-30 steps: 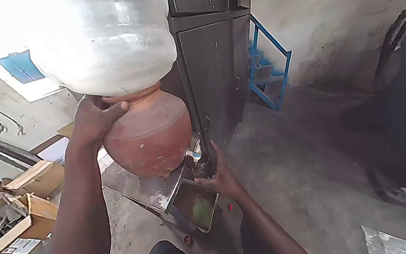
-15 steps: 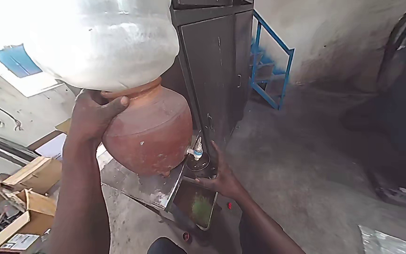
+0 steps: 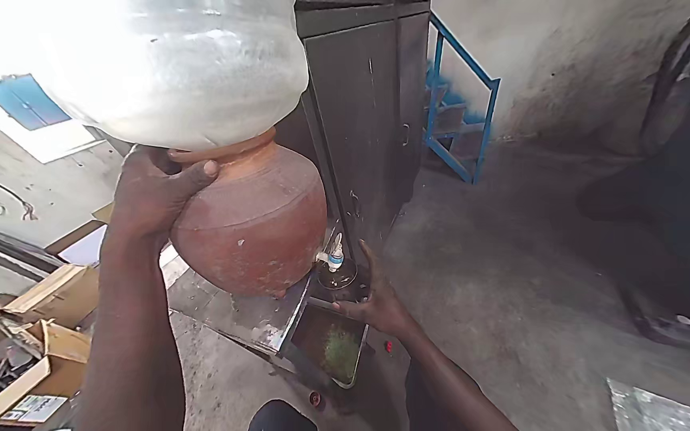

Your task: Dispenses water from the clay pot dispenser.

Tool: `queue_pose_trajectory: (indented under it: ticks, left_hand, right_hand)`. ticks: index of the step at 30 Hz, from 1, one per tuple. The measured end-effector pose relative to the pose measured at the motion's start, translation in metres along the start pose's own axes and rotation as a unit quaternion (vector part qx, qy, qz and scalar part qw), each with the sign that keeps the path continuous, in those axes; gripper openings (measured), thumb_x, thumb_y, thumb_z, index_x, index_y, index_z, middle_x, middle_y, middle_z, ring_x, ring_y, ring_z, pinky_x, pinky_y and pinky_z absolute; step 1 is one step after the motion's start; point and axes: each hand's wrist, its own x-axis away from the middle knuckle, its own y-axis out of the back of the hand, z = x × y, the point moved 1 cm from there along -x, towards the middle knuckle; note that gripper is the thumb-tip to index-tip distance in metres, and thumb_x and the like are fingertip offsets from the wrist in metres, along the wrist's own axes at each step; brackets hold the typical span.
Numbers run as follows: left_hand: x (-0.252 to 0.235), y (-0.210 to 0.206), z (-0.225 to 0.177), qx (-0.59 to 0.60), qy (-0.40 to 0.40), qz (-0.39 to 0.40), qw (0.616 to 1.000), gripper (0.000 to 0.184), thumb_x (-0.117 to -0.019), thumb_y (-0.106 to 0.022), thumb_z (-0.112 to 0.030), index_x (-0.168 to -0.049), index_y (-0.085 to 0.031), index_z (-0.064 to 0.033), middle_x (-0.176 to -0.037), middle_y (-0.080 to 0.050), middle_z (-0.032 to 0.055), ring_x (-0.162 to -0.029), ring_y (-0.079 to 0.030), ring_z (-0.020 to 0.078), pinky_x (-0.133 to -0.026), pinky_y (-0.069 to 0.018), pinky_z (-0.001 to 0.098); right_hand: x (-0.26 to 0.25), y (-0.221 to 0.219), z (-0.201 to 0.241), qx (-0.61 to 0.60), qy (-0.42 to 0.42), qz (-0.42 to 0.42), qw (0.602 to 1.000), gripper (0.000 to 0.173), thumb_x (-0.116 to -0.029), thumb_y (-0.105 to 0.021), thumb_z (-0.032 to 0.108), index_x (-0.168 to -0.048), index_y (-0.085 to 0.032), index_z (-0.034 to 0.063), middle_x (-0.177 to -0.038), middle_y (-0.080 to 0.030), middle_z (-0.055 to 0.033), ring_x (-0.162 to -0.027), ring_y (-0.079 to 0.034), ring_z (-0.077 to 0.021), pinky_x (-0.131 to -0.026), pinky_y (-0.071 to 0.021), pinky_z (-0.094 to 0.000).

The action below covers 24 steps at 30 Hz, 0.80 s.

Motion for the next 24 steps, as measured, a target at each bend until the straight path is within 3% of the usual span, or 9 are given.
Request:
queue_pose_trajectory:
  ticks: [5,10,15,24]
  left_hand:
    - [0.0002,0.0013,0.0006,-0.013,0.007,-0.004,1.0,0.058,-0.0807,-0.084,-0.032,-0.129,-0.058,-0.016,-0.114,-0.071,-0.0072,-0.104,-0.069,0.002,-0.091,-0.0597,0.0236]
    - [0.0006,0.0008,-0.0006,-0.029,0.012,-0.007,0.999,0.062,-0.0787,-0.085,-0.039,-0.129,-0.057,-0.0173,-0.112,-0.072,-0.0084,-0.1,-0.069,0.0007,-0.088,-0.0605,0.0228]
    - [-0.0017,0.002,0.0025,-0.023,-0.006,0.004,1.0,0.064,-0.0801,-0.085,-0.039,-0.132,-0.056,-0.0158,-0.117,-0.071,-0.0056,-0.107,-0.069,0.0036,-0.094,-0.0591,0.0255]
    - [-0.0005,-0.002,-0.0015,0.006,-0.016,0.013,1.0,0.065,-0.0809,-0.085,-0.032,-0.134,-0.053,-0.0145,-0.119,-0.071,-0.0054,-0.108,-0.069,0.0043,-0.095,-0.059,0.0254]
  right_hand:
    - [0.0002,-0.0004,-0.0015,-0.004,0.006,-0.001,1.0,0.132,-0.0664,-0.097,0.036,-0.164,-0.01,0.0211,-0.127,-0.068,-0.0052,-0.1,-0.073,-0.0149,-0.085,-0.0663,-0.0381]
    - [0.0005,-0.0015,-0.0029,0.002,-0.003,0.002,1.0,0.131,-0.0669,-0.096,0.036,-0.164,-0.009,0.0221,-0.127,-0.069,-0.0036,-0.102,-0.073,-0.0146,-0.086,-0.0658,-0.0394]
    - [0.0003,-0.0008,-0.0043,0.001,-0.001,0.001,1.0,0.132,-0.0659,-0.097,0.037,-0.164,-0.01,0.0219,-0.126,-0.069,-0.0055,-0.102,-0.073,-0.0151,-0.087,-0.0655,-0.0385]
    - [0.0009,0.0005,-0.0047,0.011,0.003,0.003,1.0,0.132,-0.0661,-0.097,0.038,-0.164,-0.009,0.0217,-0.125,-0.068,-0.0057,-0.102,-0.073,-0.0146,-0.086,-0.0654,-0.0377]
